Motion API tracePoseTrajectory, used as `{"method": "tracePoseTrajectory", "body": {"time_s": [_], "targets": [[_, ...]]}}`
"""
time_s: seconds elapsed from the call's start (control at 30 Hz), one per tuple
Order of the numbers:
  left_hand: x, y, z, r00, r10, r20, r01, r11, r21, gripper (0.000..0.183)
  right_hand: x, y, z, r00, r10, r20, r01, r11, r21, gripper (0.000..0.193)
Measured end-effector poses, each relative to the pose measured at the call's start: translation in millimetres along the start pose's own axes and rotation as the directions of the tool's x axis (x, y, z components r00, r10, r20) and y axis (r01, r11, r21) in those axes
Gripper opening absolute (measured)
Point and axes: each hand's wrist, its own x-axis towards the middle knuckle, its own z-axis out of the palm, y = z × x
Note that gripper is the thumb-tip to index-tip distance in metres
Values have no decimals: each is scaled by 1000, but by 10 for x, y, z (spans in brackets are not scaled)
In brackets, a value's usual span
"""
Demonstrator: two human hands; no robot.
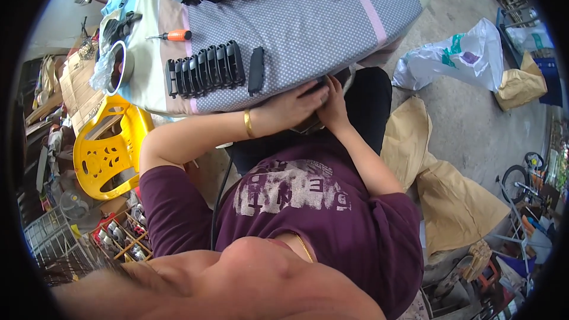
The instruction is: Assembling small black plastic components by hand and with the aid of a small screwdriver.
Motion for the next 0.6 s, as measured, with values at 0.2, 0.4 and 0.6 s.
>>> {"method": "tracePoseTrajectory", "body": {"time_s": [0.2, 0.4, 0.6], "targets": [[-334, 858, -1255, 784, 620, 35, -517, 621, 589, 31, 42, -762, -753, 982, -61, -176, 89, 983, 159, 19], [-943, 316, -1764, 701, -109, -705, 553, 708, 440, 57, 567, -1707, -1048, 757, -636, -150, 632, 771, -80, 39], [-741, 327, -1603, 758, -198, -622, 428, 870, 245, 48, 1058, -2036, -578, 785, -612, 95, 619, 771, -150, 62]]}}
